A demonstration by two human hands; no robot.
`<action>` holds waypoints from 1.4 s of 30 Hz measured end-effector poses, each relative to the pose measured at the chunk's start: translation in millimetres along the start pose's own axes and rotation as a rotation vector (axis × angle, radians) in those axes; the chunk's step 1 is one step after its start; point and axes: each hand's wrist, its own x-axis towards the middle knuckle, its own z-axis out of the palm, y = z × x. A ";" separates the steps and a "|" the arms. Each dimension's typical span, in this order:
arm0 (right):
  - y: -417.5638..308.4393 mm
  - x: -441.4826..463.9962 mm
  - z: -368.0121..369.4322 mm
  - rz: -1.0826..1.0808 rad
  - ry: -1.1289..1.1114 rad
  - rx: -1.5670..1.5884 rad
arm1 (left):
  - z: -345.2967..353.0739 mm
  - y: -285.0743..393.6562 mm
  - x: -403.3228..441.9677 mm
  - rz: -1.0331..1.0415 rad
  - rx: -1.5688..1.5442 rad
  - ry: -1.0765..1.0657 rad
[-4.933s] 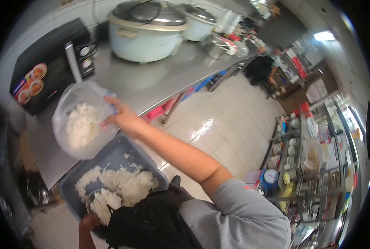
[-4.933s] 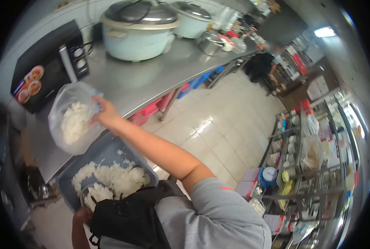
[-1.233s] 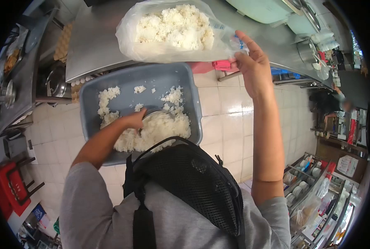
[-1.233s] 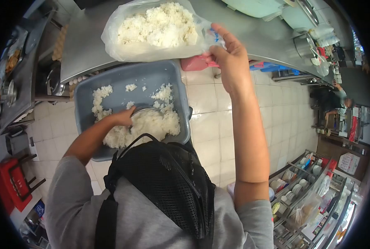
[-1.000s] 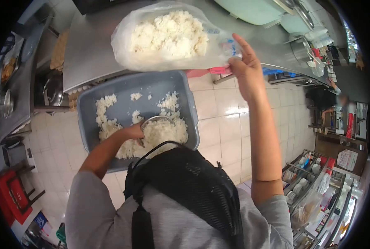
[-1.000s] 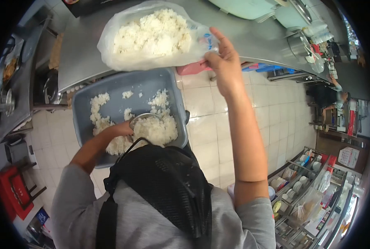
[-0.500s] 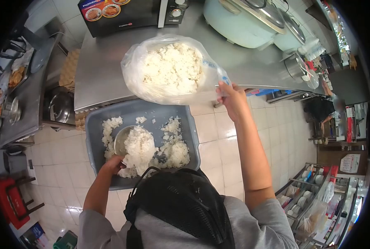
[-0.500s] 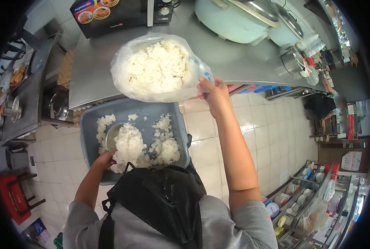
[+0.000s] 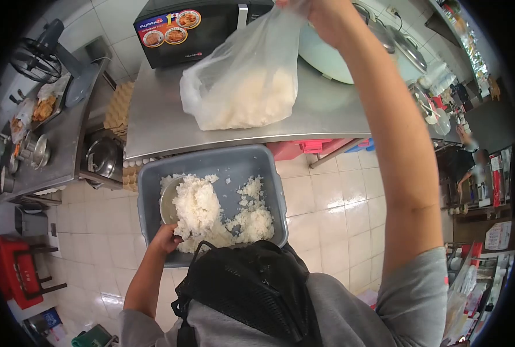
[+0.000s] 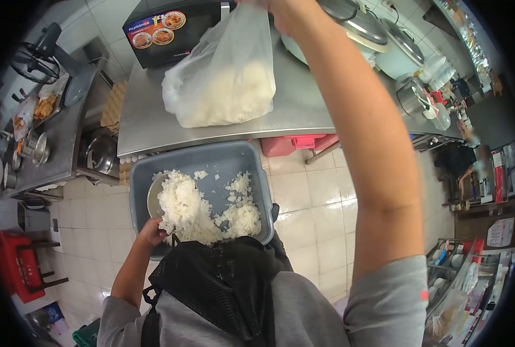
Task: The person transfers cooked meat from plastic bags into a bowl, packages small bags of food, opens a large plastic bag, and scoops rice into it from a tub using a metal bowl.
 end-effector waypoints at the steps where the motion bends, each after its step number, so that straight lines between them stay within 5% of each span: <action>1: -1.1 -13.7 7.9 -0.078 -0.080 -0.004 | -4.1 -6.5 3.5 0.008 -0.002 0.003; 6: 67.5 -92.3 3.7 0.403 0.166 0.124 | -23.4 -36.1 12.7 0.005 -0.010 -0.002; 15: 47.0 -142.2 -13.2 0.319 0.012 0.473 | 27.0 -8.2 -15.9 0.033 0.038 0.104; 18: 60.4 -146.8 -5.7 0.297 0.157 0.366 | 32.6 7.6 -16.0 0.077 0.089 -0.049; 30: 89.9 -159.2 -9.0 0.301 0.032 -0.153 | 83.6 79.9 -37.0 0.000 0.065 -0.118; 37: 73.5 -153.0 -20.3 0.208 -0.103 -0.441 | 190.2 185.6 -46.8 0.252 0.296 -0.197; 42: 73.3 -121.1 -30.3 0.304 0.048 -0.207 | 290.2 198.9 24.7 0.927 0.587 0.039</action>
